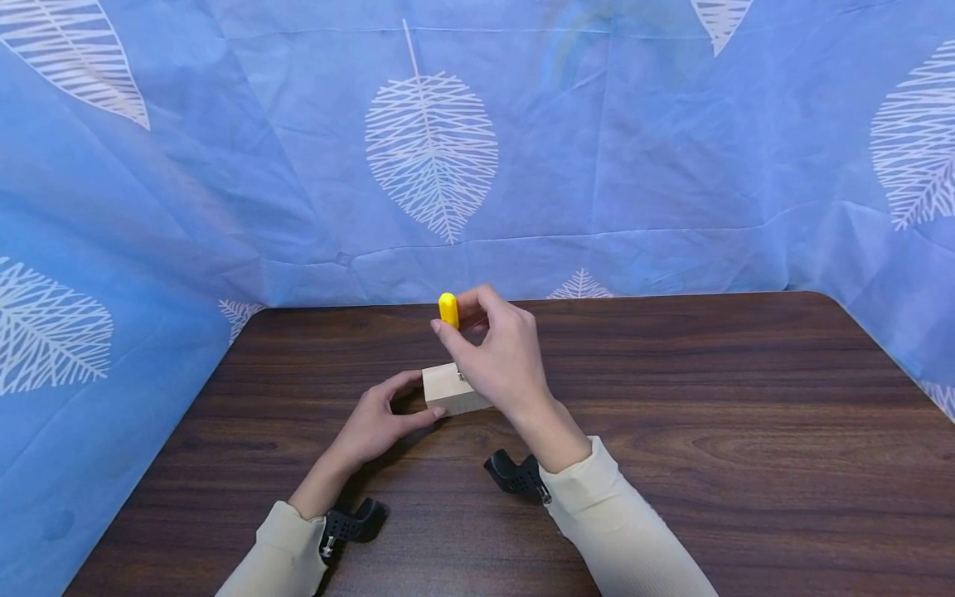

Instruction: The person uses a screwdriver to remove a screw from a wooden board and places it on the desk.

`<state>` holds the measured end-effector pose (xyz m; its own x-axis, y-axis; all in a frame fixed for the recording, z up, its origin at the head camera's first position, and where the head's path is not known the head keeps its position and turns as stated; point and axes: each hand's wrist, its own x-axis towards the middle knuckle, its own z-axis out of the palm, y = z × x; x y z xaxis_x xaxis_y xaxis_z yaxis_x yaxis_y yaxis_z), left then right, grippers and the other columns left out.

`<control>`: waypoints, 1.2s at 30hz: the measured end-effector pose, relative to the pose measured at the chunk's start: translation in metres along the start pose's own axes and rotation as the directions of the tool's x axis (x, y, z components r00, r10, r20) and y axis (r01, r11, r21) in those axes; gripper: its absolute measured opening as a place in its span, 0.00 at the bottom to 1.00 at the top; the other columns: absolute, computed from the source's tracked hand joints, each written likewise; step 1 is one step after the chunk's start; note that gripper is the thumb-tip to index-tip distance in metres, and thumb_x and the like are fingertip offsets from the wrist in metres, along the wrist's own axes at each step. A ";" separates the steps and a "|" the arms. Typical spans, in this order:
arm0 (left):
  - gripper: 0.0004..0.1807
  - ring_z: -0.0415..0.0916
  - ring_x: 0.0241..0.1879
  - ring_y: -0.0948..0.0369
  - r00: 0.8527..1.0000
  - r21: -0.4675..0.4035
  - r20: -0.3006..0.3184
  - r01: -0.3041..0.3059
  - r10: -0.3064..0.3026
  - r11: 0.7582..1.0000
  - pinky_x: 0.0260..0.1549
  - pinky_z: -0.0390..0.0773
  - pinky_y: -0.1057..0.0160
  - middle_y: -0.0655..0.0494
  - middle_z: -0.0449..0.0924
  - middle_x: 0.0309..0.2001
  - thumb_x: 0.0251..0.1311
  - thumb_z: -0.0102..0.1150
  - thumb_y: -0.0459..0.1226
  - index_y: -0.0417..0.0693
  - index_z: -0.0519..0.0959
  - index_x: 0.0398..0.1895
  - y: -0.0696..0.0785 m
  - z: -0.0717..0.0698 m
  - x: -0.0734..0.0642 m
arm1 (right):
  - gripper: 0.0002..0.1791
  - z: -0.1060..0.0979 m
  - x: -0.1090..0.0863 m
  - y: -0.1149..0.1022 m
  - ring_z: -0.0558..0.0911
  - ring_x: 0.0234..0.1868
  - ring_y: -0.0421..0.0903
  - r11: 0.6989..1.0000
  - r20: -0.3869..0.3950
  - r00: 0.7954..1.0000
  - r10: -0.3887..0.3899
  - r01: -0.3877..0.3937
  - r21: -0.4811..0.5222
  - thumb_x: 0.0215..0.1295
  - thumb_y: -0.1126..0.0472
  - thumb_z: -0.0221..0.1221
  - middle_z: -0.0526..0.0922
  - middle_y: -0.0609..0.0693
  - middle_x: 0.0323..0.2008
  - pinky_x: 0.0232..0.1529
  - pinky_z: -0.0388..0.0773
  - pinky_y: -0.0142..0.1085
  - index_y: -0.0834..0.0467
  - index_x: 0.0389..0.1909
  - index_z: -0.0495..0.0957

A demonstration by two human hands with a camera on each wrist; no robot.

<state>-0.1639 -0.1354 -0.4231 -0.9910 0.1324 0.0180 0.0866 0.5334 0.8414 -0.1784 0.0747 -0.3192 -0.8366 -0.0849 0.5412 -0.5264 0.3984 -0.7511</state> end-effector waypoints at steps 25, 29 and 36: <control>0.36 0.74 0.73 0.45 1.000 0.019 0.006 0.018 -0.018 1.000 0.71 0.73 0.35 0.48 0.80 0.72 0.65 0.76 0.50 0.51 0.78 0.74 0.001 0.000 0.001 | 0.09 0.002 0.000 0.002 0.86 0.41 0.41 1.000 0.064 0.998 0.006 -0.005 -0.014 0.77 0.52 0.66 0.87 0.45 0.40 0.46 0.86 0.42 0.52 0.50 0.87; 0.35 0.75 0.73 0.46 1.000 0.013 0.005 0.013 -0.013 1.000 0.71 0.73 0.36 0.49 0.81 0.71 0.65 0.76 0.50 0.51 0.78 0.73 0.001 0.000 0.001 | 0.09 0.001 0.000 0.002 0.86 0.40 0.42 1.000 0.057 0.998 -0.009 0.011 -0.026 0.77 0.54 0.66 0.85 0.46 0.41 0.45 0.86 0.40 0.52 0.51 0.87; 0.35 0.74 0.73 0.45 1.000 0.019 -0.003 0.009 -0.009 1.000 0.71 0.73 0.35 0.49 0.81 0.71 0.64 0.77 0.50 0.52 0.79 0.73 0.002 0.000 -0.001 | 0.12 0.001 0.000 0.002 0.82 0.32 0.44 0.999 0.052 0.998 0.025 -0.023 -0.035 0.74 0.55 0.69 0.89 0.47 0.42 0.35 0.80 0.35 0.53 0.54 0.84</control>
<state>-0.1632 -0.1345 -0.4215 -0.9921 0.1252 0.0123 0.0797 0.5499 0.8314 -0.1794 0.0743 -0.3209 -0.8563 -0.1221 0.5018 -0.5010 0.4324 -0.7497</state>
